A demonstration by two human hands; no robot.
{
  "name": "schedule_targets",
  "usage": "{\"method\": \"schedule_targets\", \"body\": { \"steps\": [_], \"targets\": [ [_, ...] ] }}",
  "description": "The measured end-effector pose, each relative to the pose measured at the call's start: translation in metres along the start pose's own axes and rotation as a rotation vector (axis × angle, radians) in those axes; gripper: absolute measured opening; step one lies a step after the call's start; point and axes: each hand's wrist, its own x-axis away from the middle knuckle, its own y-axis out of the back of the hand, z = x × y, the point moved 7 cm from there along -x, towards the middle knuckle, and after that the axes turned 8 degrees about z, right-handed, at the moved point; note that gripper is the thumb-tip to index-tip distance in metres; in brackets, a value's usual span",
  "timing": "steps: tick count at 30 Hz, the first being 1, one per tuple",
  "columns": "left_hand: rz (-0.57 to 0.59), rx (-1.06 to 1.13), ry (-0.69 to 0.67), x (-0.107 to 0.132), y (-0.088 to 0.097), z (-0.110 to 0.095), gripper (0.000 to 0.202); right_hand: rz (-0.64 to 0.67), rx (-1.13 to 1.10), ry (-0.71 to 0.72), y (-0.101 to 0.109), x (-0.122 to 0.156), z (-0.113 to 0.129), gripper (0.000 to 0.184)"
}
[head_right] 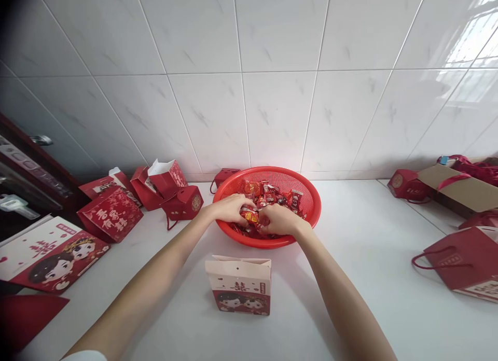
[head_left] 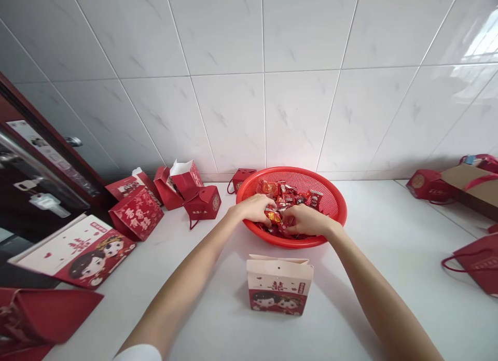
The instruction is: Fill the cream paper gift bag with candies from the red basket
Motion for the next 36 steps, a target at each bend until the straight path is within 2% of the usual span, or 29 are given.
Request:
{"method": "schedule_targets", "body": {
  "steps": [3,5,8,10,12,15,19,21,24,29,36],
  "targets": [
    [-0.226,0.125,0.001,0.008,0.011,-0.001,0.057,-0.161,0.003,-0.081,0.012,0.002,-0.01,0.011],
    [-0.425,0.216,-0.018,0.018,0.02,-0.001,0.055,-0.247,-0.088,-0.09,0.02,0.005,-0.016,0.029],
    [-0.658,0.322,-0.091,0.033,0.026,-0.003,0.054,-0.229,-0.447,0.038,0.023,0.007,-0.017,0.052],
    [-0.718,0.357,-0.165,0.038,0.025,-0.006,0.054,-0.183,-0.641,0.147,0.023,0.008,-0.013,0.055],
    [-0.726,0.375,-0.238,0.04,0.024,-0.01,0.057,-0.185,-0.717,0.203,0.026,0.01,-0.011,0.051],
    [-0.713,0.429,-0.329,0.04,0.023,-0.013,0.064,-0.264,-0.787,0.229,0.031,0.012,-0.014,0.043],
    [-0.635,0.69,-0.394,0.035,0.019,-0.006,0.068,-0.366,-0.859,0.242,0.038,0.015,-0.017,0.04],
    [-0.56,0.82,-0.396,0.032,0.015,-0.002,0.074,-0.374,-0.863,0.268,0.04,0.017,-0.014,0.039],
    [-0.478,0.905,-0.387,0.031,0.012,0.0,0.085,-0.345,-0.852,0.3,0.041,0.019,-0.007,0.041],
    [-0.499,0.891,-0.398,0.031,0.015,0.001,0.075,-0.31,-0.823,0.261,0.039,0.019,-0.004,0.043],
    [-0.461,0.884,-0.339,0.028,0.013,0.003,0.085,-0.447,-0.867,0.212,0.042,0.023,-0.01,0.044]
  ]
}}
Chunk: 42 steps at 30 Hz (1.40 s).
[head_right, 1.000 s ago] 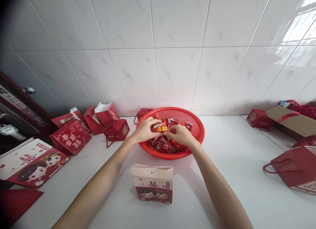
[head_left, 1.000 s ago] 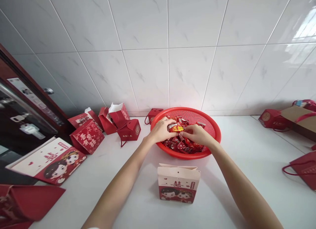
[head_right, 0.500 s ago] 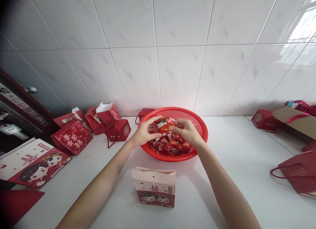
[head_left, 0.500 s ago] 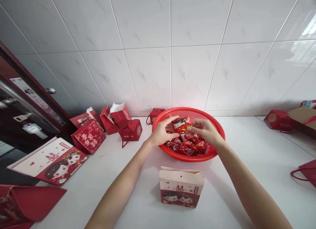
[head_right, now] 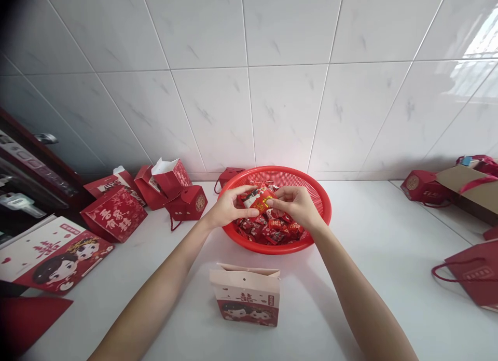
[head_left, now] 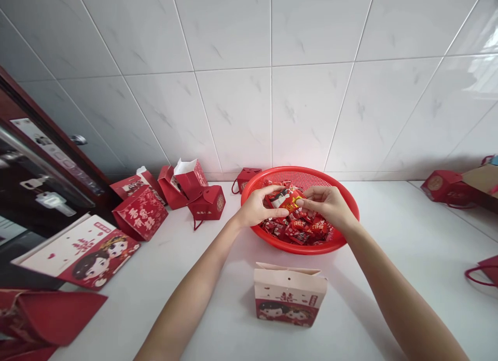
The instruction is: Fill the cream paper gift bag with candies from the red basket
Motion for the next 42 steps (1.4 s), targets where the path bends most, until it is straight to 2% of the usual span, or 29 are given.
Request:
{"method": "schedule_targets", "body": {
  "steps": [5,9,11,15,19,21,24,27,30,33,35,37,39,42],
  "targets": [
    [0.02,-0.01,-0.006,0.002,-0.002,-0.008,0.08,-0.035,0.029,0.019,0.002,0.001,0.001,0.047],
    [0.071,0.037,-0.002,0.003,-0.006,-0.013,0.055,-0.026,0.038,0.046,0.002,0.0,0.001,0.044],
    [0.066,0.053,0.001,0.002,-0.006,-0.012,0.049,-0.016,0.011,0.048,0.002,0.0,0.001,0.042],
    [0.025,0.039,-0.028,0.001,-0.004,-0.012,0.049,0.047,-0.028,0.049,-0.004,0.0,0.003,0.042],
    [0.027,0.041,-0.017,0.001,-0.005,-0.011,0.047,0.098,0.07,0.061,-0.011,0.0,0.006,0.038],
    [0.008,0.047,-0.007,0.0,-0.004,-0.009,0.045,0.047,0.072,0.078,-0.007,0.001,0.006,0.034],
    [-0.078,0.055,0.027,-0.001,0.003,0.0,0.041,-0.115,0.014,0.084,0.005,0.002,0.003,0.034],
    [-0.109,-0.029,0.106,-0.005,0.009,0.012,0.031,-0.229,0.0,0.078,0.015,0.003,-0.002,0.034],
    [-0.017,-0.244,0.176,-0.014,0.01,0.016,0.025,-0.258,0.056,0.102,0.017,0.001,-0.002,0.032],
    [0.216,-0.593,0.318,-0.022,0.005,0.025,0.026,-0.273,0.124,0.101,0.017,-0.001,-0.004,0.031],
    [0.351,-0.743,0.43,-0.022,0.002,0.033,0.035,-0.283,0.158,0.075,0.017,-0.001,-0.005,0.03],
    [0.398,-0.786,0.488,-0.022,0.001,0.038,0.048,-0.294,0.167,0.056,0.017,0.0,-0.006,0.03],
    [0.414,-0.793,0.491,-0.021,-0.002,0.041,0.057,-0.307,0.156,0.055,0.018,0.002,-0.005,0.029],
    [0.479,-0.8,0.437,-0.021,-0.008,0.043,0.053,-0.33,0.156,0.08,0.018,0.003,-0.002,0.023]
  ]
}}
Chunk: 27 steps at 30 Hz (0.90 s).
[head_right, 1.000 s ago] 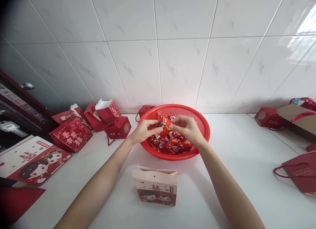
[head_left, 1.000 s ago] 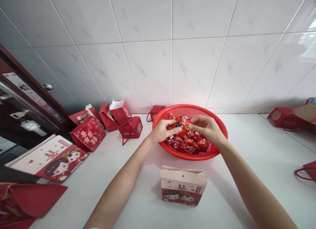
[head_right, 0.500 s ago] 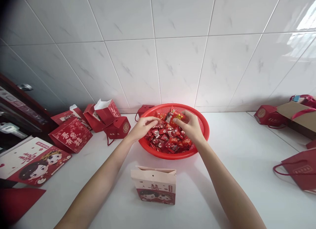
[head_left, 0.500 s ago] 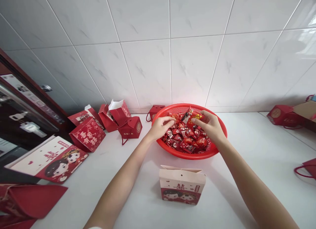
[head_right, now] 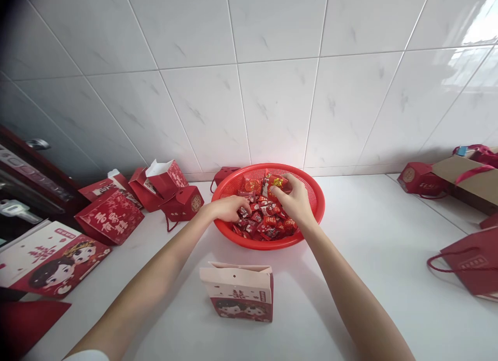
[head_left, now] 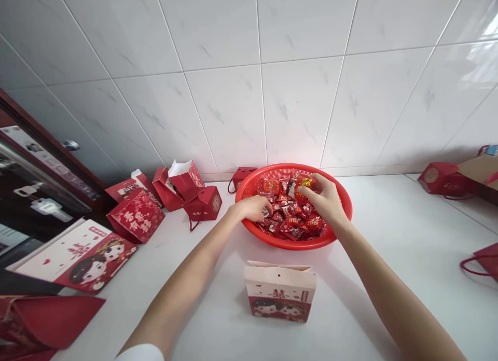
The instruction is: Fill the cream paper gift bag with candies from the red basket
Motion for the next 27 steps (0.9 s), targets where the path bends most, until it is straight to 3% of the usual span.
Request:
{"method": "schedule_targets", "body": {
  "steps": [5,9,18,23,27],
  "targets": [
    [0.033,-0.009,-0.06,-0.002,-0.003,-0.001,0.033,-0.018,0.013,0.016,0.0,-0.002,0.001,0.016],
    [-0.113,0.107,-0.093,0.005,0.007,-0.002,0.016,-0.035,0.01,-0.001,0.001,-0.001,0.003,0.015],
    [-0.443,0.767,-0.264,0.023,0.026,0.002,0.052,-0.013,-0.061,-0.117,0.0,0.0,-0.006,0.013],
    [-0.457,1.006,-0.406,0.03,0.028,-0.021,0.051,0.128,-0.101,-0.174,-0.01,0.0,-0.015,0.028],
    [-0.453,1.108,-0.376,0.028,0.024,-0.028,0.048,0.215,-0.15,-0.2,-0.017,0.001,-0.016,0.049]
  ]
}}
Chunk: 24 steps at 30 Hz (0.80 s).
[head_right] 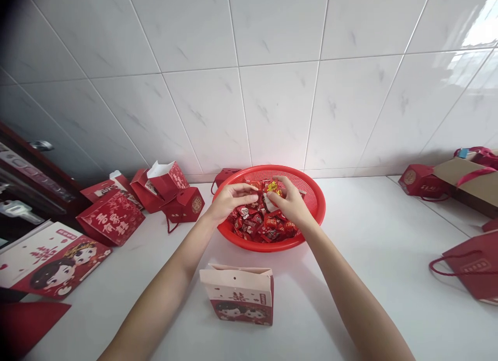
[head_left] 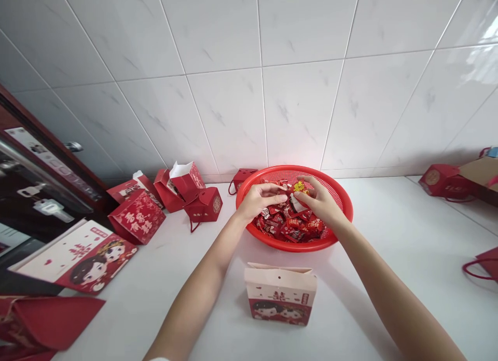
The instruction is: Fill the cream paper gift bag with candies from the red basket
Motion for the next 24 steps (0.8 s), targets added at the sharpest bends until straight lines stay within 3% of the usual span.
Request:
{"method": "schedule_targets", "body": {
  "steps": [8,11,15,24],
  "targets": [
    [-0.212,0.276,0.038,0.002,0.015,0.01,0.04,0.057,0.061,-0.008,-0.003,0.003,0.002,0.061],
    [-0.223,0.301,-0.008,0.002,0.016,0.008,0.036,0.07,0.09,0.032,-0.004,0.004,0.005,0.05],
    [-0.171,0.252,-0.16,0.004,0.014,-0.005,0.025,0.051,0.027,0.017,-0.002,0.003,0.004,0.037],
    [-0.117,-0.112,-0.293,0.007,0.003,-0.015,0.008,-0.063,-0.198,0.033,0.007,0.004,0.004,0.046]
  ]
}}
